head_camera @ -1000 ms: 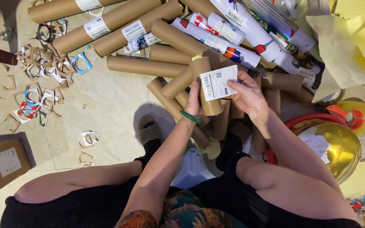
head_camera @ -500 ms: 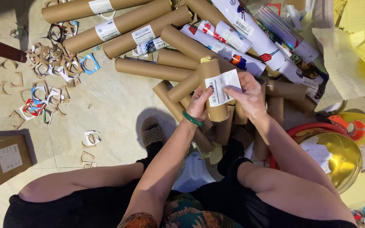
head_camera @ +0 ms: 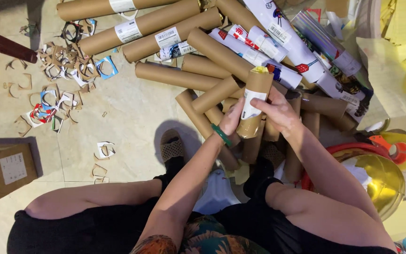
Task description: The person wraps paper posters by rolling them, placing them into cardboard tubes, and sealing the tubes with circular paper end-caps and small adhesive labels.
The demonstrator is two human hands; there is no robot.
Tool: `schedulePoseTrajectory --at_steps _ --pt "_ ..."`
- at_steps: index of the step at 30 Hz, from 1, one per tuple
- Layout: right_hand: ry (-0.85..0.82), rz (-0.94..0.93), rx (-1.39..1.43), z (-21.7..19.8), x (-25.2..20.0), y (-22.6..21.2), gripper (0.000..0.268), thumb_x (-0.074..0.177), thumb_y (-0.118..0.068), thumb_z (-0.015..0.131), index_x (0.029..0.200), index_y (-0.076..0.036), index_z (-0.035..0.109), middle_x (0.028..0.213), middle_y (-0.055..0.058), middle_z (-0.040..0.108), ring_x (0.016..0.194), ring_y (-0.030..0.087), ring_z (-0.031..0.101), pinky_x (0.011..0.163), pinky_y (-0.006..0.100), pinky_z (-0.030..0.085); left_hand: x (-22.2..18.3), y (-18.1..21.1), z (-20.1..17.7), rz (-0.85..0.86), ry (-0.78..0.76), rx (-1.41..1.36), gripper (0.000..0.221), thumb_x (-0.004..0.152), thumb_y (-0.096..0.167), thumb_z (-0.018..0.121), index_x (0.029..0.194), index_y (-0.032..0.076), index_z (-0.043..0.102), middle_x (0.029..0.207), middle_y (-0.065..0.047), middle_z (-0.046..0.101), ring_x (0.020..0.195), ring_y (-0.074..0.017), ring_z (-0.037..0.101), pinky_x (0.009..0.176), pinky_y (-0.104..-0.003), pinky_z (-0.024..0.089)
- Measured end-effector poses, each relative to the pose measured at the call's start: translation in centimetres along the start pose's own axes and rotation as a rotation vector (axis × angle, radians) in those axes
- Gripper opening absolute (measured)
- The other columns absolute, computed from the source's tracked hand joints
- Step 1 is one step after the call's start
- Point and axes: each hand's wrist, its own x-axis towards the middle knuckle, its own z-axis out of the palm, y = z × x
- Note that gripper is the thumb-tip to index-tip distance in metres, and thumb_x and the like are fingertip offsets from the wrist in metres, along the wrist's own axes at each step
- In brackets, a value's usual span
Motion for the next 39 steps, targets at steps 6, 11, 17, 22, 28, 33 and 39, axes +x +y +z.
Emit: schedulePoseTrajectory --at_steps 6,11,17,22,28,33,39 --pt "0.069 0.07 0.06 0.9 0.2 -0.8 0.052 0.097 -0.016 0.064 0.146 -0.007 0.051 0.134 0.006 0.064 0.126 0.016 0.058 0.109 0.032 0.045 -1.7 1.9 2.6 0.219 0.072 0.335 0.06 0.108 0.048 0.046 0.141 -0.002 0.053 0.131 -0.016 0.066 0.122 -0.0228 0.06 0.107 -0.035 0.046" --pt "-0.009 0.123 -0.104 1.7 0.0 0.3 0.054 0.095 -0.013 0.068 0.145 -0.005 0.05 0.133 0.007 0.063 0.126 0.016 0.057 0.11 0.033 0.046 -2.0 2.1 2.7 0.349 0.323 0.554 0.066 0.104 0.05 0.048 0.149 0.003 0.041 0.138 -0.019 0.062 0.131 -0.0284 0.058 0.112 -0.038 0.042" --pt "-0.064 0.066 -0.215 -0.3 0.2 0.6 0.052 0.09 -0.008 0.074 0.138 -0.002 0.057 0.133 0.005 0.065 0.125 0.015 0.06 0.108 0.032 0.047 -2.6 3.0 1.6 0.315 0.257 0.449 0.065 0.107 0.05 0.042 0.149 0.001 0.046 0.141 -0.018 0.06 0.132 -0.0277 0.057 0.113 -0.038 0.042" --pt "-0.068 0.112 -0.119 -1.2 0.2 -0.2 0.049 0.087 -0.006 0.076 0.134 -0.002 0.061 0.124 0.005 0.069 0.114 0.016 0.064 0.101 0.033 0.051 -1.8 2.3 2.5 0.336 0.224 0.353 0.063 0.105 0.044 0.05 0.15 0.001 0.041 0.141 -0.015 0.058 0.13 -0.0231 0.056 0.112 -0.036 0.043" --pt "-0.048 0.109 -0.159 -1.9 -0.4 -1.4 0.049 0.091 -0.011 0.073 0.138 -0.001 0.06 0.127 0.005 0.069 0.116 0.013 0.064 0.103 0.032 0.05 -1.3 2.5 3.5 0.358 0.236 0.462 0.067 0.097 0.033 0.069 0.148 0.0 0.04 0.136 -0.017 0.061 0.126 -0.0229 0.059 0.107 -0.035 0.048" --pt "0.043 0.167 -0.062 -1.9 -0.3 -0.5 0.049 0.097 -0.016 0.069 0.142 0.001 0.059 0.129 0.009 0.068 0.117 0.016 0.063 0.104 0.032 0.05 -1.2 2.5 4.4 0.302 0.241 0.408 0.067 0.102 0.04 0.059 0.152 0.002 0.037 0.14 -0.016 0.06 0.13 -0.0237 0.056 0.109 -0.035 0.044" --pt "-0.066 0.019 -0.181 -1.1 -0.4 -0.7 0.057 0.09 -0.009 0.072 0.143 -0.002 0.053 0.136 0.004 0.064 0.123 0.012 0.06 0.106 0.031 0.048 -1.5 2.4 3.9 0.313 0.295 0.447 0.07 0.105 0.048 0.047 0.157 0.004 0.033 0.144 -0.015 0.057 0.133 -0.0246 0.054 0.112 -0.035 0.04"
